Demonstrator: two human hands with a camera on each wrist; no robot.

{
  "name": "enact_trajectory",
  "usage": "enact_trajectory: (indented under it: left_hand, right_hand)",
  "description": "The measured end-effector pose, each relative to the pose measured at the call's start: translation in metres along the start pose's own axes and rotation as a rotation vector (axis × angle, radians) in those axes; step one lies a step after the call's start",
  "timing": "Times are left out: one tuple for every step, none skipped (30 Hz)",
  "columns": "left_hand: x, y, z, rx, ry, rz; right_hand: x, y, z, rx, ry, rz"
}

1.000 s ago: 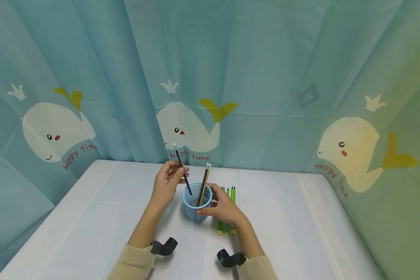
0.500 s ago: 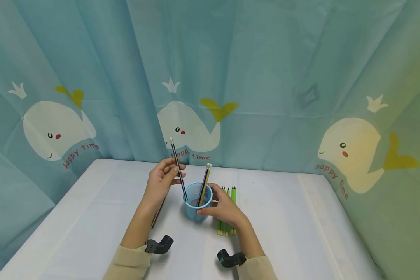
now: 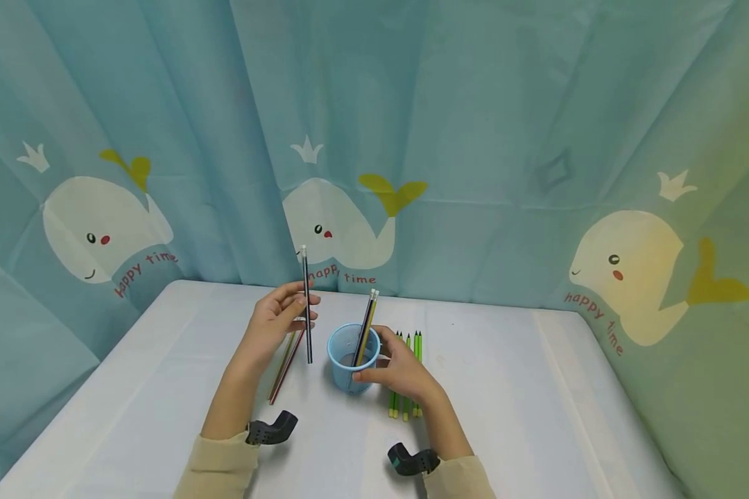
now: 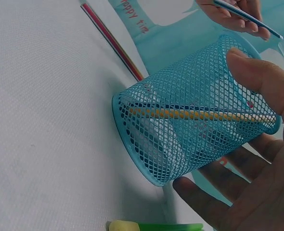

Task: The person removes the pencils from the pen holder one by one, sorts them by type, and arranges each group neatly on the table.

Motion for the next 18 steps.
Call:
enact_trajectory:
  left_hand:
    - [-0.001,0.0,0.0,-0.003,-0.003,-0.008]
    - [-0.002,0.0,0.0,-0.008,-0.002,-0.014]
    - [-0.004,0.0,-0.001,-0.013,0.001,-0.017]
    - [-0.005,0.001,-0.001,-0.019,0.004,-0.015]
    - [-0.007,0.001,-0.001,-0.026,0.012,-0.012]
    - [-0.009,0.001,-0.001,-0.034,0.016,-0.008]
    - [-0.011,0.001,-0.001,-0.042,0.021,-0.004]
    - [-0.013,0.001,-0.001,-0.05,0.028,-0.001]
    - [-0.015,0.001,-0.001,-0.057,0.034,-0.001]
    - [-0.017,0.001,-0.002,-0.063,0.039,-0.001]
    - [-0.019,0.001,-0.002,-0.07,0.045,-0.002]
    - [-0.02,0.001,-0.002,-0.077,0.052,-0.004]
    - [-0.022,0.001,-0.003,-0.082,0.063,-0.004]
    - [-0.024,0.001,-0.004,-0.087,0.069,-0.005]
    - [-0.026,0.001,-0.004,-0.091,0.079,-0.001]
    - [-0.028,0.001,-0.005,-0.096,0.086,0.007]
    - [-0.03,0.001,-0.006,-0.101,0.092,0.014]
    - [-0.032,0.001,-0.006,-0.105,0.1,0.025]
  right_hand:
    - [0.0,0.0,0.0,-0.002,0.003,0.0]
    - [0.0,0.0,0.0,-0.003,0.006,-0.001]
    - [0.0,0.0,0.0,-0.003,0.007,-0.002]
    - [0.0,0.0,0.0,-0.004,0.01,-0.003]
    - [0.0,0.0,0.0,-0.004,0.012,-0.003]
    - [0.0,0.0,0.0,-0.005,0.016,-0.004]
    - [0.0,0.0,-0.001,-0.005,0.018,-0.006]
    - [0.0,0.0,-0.001,-0.004,0.021,-0.008]
    - [0.0,0.0,-0.001,-0.004,0.023,-0.011]
    - [0.0,0.0,-0.001,-0.004,0.027,-0.013]
    - [0.0,0.0,-0.001,-0.004,0.028,-0.015]
    - [0.0,-0.001,-0.001,-0.005,0.032,-0.017]
    - [0.0,-0.001,-0.001,-0.006,0.036,-0.019]
    - [0.0,-0.001,-0.001,-0.008,0.04,-0.02]
    - [0.0,-0.001,-0.001,-0.011,0.045,-0.021]
    - [0.0,-0.001,0.0,-0.013,0.048,-0.021]
    - [0.0,-0.001,0.0,-0.015,0.051,-0.022]
    - [-0.001,0.0,0.0,-0.016,0.054,-0.024]
Point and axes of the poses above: each hand's wrist, its own y-axis towards the middle knuckle, its own x-axis out of the palm, z = x × y, the point moved 1 cm from there along y, towards the middle knuckle, and after that the axes turned 6 degrees about -x, right-handed, at the moved point
